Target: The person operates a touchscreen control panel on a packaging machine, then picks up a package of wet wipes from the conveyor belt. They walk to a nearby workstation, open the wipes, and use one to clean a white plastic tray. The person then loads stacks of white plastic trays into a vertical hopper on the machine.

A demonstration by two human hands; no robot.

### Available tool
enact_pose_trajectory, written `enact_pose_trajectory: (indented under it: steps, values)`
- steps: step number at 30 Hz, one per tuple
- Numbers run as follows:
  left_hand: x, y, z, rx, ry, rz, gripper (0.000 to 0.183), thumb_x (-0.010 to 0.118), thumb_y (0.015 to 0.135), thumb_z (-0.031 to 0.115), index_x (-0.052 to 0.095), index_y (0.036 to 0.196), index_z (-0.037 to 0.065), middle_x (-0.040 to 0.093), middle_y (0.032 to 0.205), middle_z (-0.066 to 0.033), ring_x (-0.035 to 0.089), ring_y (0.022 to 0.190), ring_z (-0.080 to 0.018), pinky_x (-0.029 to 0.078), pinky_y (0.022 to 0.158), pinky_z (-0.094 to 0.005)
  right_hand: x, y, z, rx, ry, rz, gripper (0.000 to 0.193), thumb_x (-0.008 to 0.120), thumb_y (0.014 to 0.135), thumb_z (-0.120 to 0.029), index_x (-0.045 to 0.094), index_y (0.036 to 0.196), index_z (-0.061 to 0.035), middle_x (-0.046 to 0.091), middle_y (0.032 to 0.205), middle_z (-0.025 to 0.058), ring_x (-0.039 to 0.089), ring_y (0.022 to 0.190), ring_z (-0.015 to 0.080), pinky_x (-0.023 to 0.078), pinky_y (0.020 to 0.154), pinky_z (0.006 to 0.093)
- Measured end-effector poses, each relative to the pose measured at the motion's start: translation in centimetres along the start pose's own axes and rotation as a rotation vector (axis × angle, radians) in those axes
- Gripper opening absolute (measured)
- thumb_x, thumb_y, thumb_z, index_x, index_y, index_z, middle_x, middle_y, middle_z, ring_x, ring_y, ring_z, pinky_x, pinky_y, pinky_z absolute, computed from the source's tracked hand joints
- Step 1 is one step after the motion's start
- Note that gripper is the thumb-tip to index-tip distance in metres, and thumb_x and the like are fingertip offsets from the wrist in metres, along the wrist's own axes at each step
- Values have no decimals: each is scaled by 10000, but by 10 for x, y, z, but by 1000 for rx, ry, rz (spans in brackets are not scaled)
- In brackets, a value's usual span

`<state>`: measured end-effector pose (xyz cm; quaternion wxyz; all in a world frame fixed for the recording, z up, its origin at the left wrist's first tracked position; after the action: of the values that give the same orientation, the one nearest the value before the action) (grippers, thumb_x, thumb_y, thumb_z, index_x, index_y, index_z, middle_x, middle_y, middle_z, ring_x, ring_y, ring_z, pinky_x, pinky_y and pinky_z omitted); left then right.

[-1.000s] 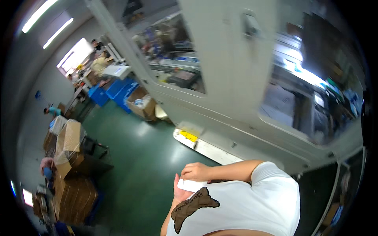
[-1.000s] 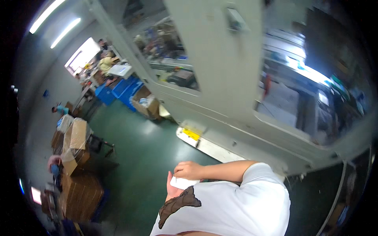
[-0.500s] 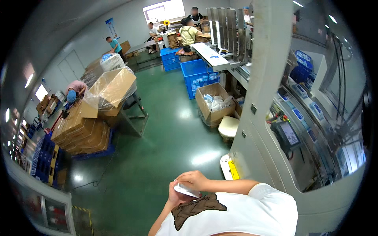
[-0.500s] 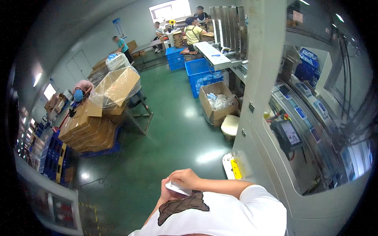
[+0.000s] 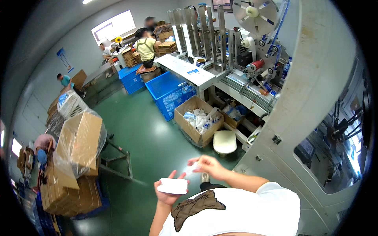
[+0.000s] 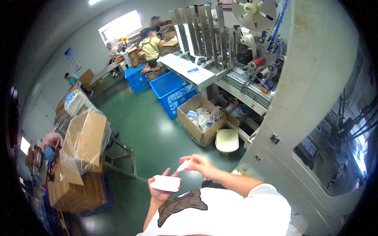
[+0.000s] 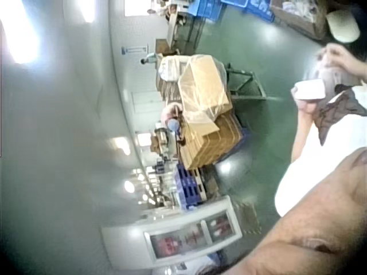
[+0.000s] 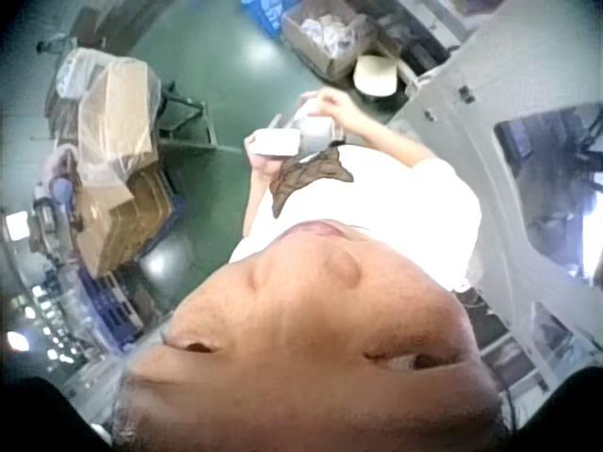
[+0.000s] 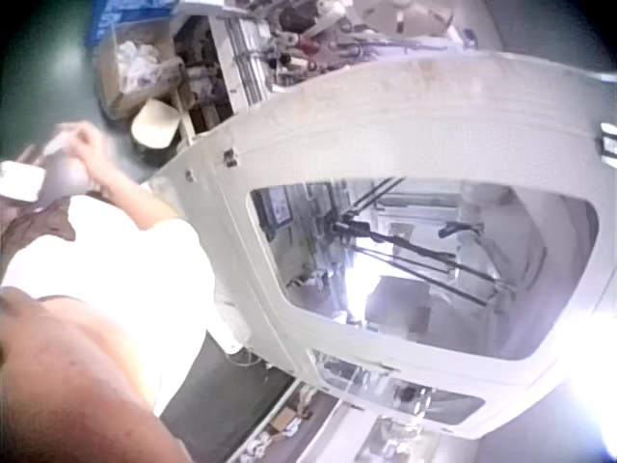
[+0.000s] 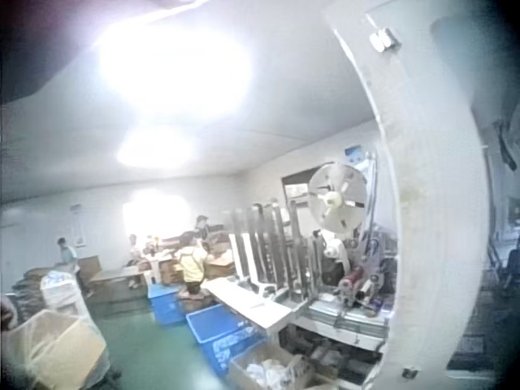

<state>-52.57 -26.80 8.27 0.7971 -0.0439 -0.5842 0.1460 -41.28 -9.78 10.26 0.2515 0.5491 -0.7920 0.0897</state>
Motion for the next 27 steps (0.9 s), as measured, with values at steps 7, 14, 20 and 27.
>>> enact_pose_trajectory:
  steps: [7, 14, 20, 27]
  values:
    - [-26, 129, 144, 139, 236, 56, 916, 520, 741, 659, 369, 1420, 64, 351, 1454, -238, 436, 1262, -442, 406, 950, -643, -121, 177, 12, 90, -390, 289, 122, 563, 953, -209, 556, 951, -87, 643, 859, 6, 625, 836, 93, 460, 608, 248]
    - [-13, 310, 230, 262, 448, 85, 781, 544, 818, 551, 387, 1410, 67, 484, 1339, -111, 483, 1249, -270, 402, 1023, -474, -72, 366, -23, -227, -887, -63, 550, 646, 911, -243, 454, 1409, -110, 402, 1273, 141, 430, 1192, 255, 442, 916, 333]
    - [-24, 423, 295, 29, 562, 78, 655, 610, 811, 448, 443, 1322, 73, 576, 1182, -85, 568, 1101, -219, 417, 989, -396, -113, 478, -57, -542, -1196, 55, 542, 705, 764, -12, 577, 1285, -87, 660, 933, 104, 634, 842, 265, 512, 741, 345]
    - [12, 606, 378, -297, 650, -474, 937, 605, 835, 394, 53, 1548, 139, 289, 1486, -104, 327, 1353, -220, 268, 1108, -374, -182, 592, -82, -812, -1527, 464, 497, 689, 727, 30, 615, 1208, -72, 671, 866, 67, 647, 736, 244, 528, 636, 341]
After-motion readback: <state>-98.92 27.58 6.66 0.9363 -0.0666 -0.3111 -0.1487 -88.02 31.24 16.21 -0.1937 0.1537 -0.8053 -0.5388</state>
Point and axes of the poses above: each hand's wrist, its own y-axis towards the middle knuckle, its own x-axis out of the palm, z = x × y, the point moved 5 cm from there along y, towards the middle knuckle
